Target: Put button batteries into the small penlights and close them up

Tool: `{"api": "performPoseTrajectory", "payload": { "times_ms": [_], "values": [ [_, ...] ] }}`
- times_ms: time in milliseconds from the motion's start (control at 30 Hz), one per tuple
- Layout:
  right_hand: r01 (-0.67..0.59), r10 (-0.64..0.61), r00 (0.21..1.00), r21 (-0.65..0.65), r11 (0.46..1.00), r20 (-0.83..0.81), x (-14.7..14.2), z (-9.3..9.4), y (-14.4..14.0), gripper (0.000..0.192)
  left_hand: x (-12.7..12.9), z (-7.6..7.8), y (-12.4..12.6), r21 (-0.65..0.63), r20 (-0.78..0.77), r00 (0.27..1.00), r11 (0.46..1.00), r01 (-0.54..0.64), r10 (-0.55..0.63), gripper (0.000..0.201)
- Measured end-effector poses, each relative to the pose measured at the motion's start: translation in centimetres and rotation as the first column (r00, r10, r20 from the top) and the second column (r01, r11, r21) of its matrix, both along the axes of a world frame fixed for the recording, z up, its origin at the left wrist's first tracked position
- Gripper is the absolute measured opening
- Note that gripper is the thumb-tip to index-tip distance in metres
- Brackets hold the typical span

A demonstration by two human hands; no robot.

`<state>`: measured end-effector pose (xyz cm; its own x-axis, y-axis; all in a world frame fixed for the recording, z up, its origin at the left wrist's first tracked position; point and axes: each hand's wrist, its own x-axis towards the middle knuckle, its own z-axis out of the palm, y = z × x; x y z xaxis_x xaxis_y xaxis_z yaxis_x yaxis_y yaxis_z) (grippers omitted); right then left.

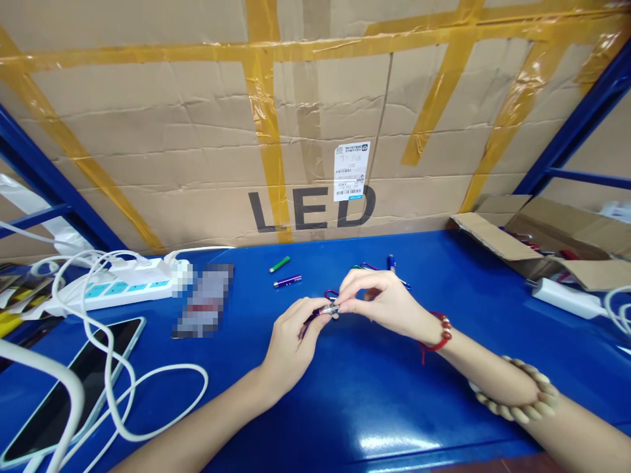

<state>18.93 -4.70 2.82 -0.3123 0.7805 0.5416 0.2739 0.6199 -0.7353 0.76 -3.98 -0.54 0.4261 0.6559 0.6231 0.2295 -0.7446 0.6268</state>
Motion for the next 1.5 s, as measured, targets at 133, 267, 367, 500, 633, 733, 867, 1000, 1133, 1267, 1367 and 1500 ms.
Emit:
{"api": "performPoseTrajectory", "payload": {
  "times_ms": [133, 267, 367, 500, 633, 733, 867, 1000, 1133, 1267, 1367, 1500],
  "values": [
    [-0.014, 0.019, 0.999, -0.159, 0.987, 0.031, 0.5, -0.3, 0.7, 0.009, 0.0, -0.4, 0.3, 0.123, -0.021, 1.000, 0.992, 0.003, -0.001, 0.013],
    [0.002, 0.022, 0.997, -0.316, 0.949, 0.073, 0.6, -0.6, 1.0, 0.015, 0.0, -0.4, 0.2, 0.192, -0.018, 0.999, 0.981, 0.037, -0.035, 0.012],
    [0.015, 0.016, 0.997, -0.369, 0.929, 0.079, 0.6, -0.6, 0.9, 0.017, -0.1, -0.4, 0.1, 0.216, -0.020, 0.999, 0.976, 0.035, -0.031, 0.013],
    [0.020, 0.016, 0.997, -0.437, 0.899, 0.078, 0.5, -0.4, 0.6, 0.021, -0.2, -0.6, 0.1, 0.239, -0.021, 1.000, 0.971, 0.019, -0.015, 0.013],
    [0.043, -0.006, 0.997, -0.471, 0.881, 0.081, 0.4, -0.2, 0.3, 0.024, -0.2, -0.7, 0.2, 0.258, 0.017, 1.000, 0.966, 0.001, -0.006, 0.014],
    [0.047, -0.011, 0.997, -0.508, 0.860, 0.074, 0.2, -0.1, 0.1, 0.028, -0.2, -0.7, 0.4, 0.300, 0.045, 0.999, 0.954, -0.011, -0.002, 0.016],
    [0.015, -0.022, 1.000, -0.571, 0.821, -0.005, 0.0, -0.1, -0.1, 0.031, -0.1, -0.6, 0.4, 0.310, 0.077, 0.997, 0.950, -0.035, 0.011, 0.020],
    [-0.037, -0.022, 0.996, -0.634, 0.773, -0.084, -0.2, 0.0, -0.3, 0.034, -0.1, -0.3, 0.2, 0.297, 0.071, 0.997, 0.953, -0.060, 0.040, 0.021],
    [-0.076, -0.013, 0.992, -0.665, 0.743, -0.129, -0.3, 0.2, -0.3, 0.036, -0.1, -0.2, 0.0, 0.296, 0.065, 0.996, 0.952, -0.070, 0.053, 0.019],
    [-0.075, -0.007, 0.993, -0.670, 0.738, -0.120, -0.3, 0.4, -0.3, 0.037, 0.0, -0.3, 0.0, 0.276, 0.059, 0.996, 0.958, -0.075, 0.061, 0.018],
    [-0.083, 0.003, 0.993, -0.670, 0.738, -0.119, -0.2, 0.4, -0.2, 0.037, 0.0, -0.1, -0.1, 0.269, 0.052, 0.997, 0.960, -0.076, 0.064, 0.017],
    [-0.077, 0.004, 0.994, -0.672, 0.736, -0.110, -0.1, 0.3, -0.2, 0.037, 0.1, 0.1, -0.1, 0.248, 0.051, 0.996, 0.965, -0.081, 0.070, 0.017]
  ]
}}
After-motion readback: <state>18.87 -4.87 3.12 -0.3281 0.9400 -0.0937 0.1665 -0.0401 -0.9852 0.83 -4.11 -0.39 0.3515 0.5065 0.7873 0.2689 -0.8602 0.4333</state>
